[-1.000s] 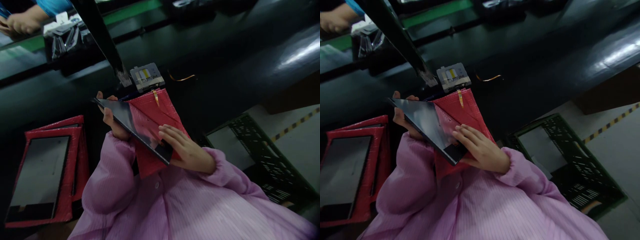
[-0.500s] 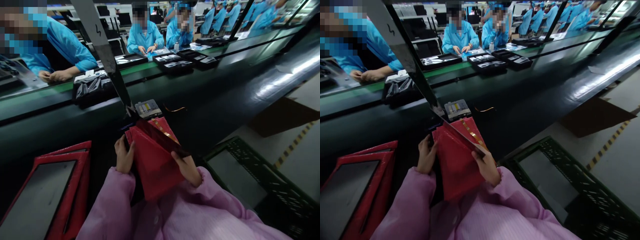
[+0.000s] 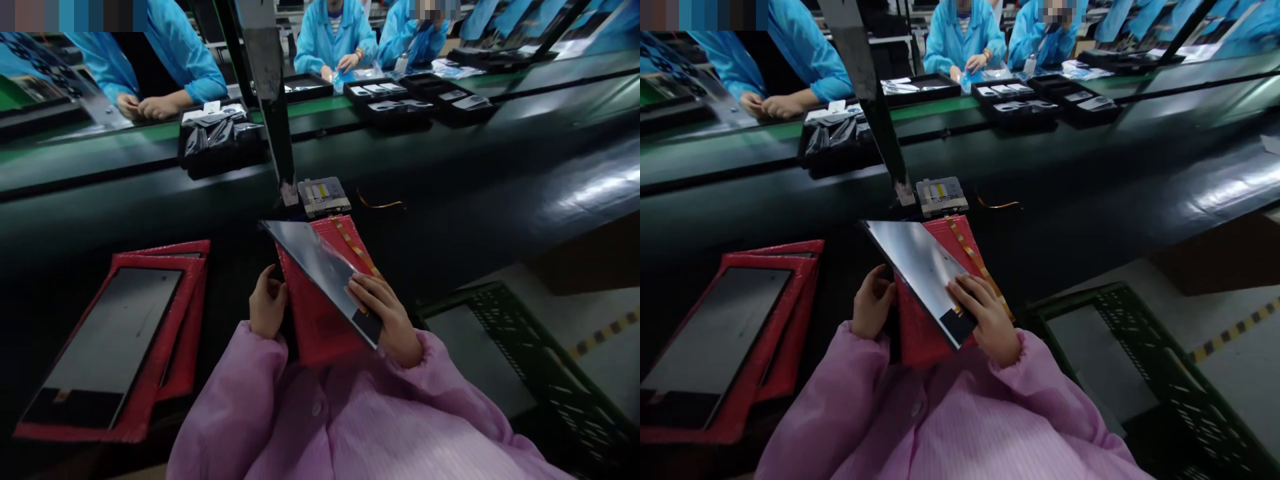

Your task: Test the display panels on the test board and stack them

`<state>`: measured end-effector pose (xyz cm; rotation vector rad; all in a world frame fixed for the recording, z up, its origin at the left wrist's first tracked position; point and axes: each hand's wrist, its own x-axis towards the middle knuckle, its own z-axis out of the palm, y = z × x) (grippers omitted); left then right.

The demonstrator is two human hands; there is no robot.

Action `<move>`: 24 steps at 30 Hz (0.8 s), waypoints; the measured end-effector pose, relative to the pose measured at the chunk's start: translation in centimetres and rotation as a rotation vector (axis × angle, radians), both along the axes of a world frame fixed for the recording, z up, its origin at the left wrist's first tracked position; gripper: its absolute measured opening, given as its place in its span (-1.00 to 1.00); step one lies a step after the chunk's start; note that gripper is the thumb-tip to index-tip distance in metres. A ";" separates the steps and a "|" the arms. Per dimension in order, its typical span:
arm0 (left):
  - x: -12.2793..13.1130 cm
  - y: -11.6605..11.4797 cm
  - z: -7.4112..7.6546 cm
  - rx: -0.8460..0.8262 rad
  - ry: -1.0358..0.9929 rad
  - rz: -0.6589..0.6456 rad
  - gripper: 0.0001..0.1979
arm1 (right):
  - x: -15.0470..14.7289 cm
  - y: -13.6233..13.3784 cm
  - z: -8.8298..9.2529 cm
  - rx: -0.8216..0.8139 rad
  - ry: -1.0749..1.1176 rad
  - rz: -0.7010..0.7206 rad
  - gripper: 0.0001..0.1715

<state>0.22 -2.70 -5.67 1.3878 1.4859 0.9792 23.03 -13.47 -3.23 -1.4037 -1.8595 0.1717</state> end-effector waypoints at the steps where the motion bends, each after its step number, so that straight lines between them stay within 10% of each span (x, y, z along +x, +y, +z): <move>1: -0.1 -0.2 0.1 -0.001 -0.011 0.005 -0.50 | -0.2 -0.2 -0.2 0.002 -0.064 0.011 -0.41; 11: 0.5 -2.7 0.7 -0.059 -0.021 -0.090 -0.62 | -1.9 -1.0 -2.4 0.091 -0.291 -0.042 -0.50; 24: 0.5 -4.5 0.8 -0.142 -0.209 0.060 -0.63 | -2.3 -1.4 0.7 -0.246 -0.380 0.040 -0.44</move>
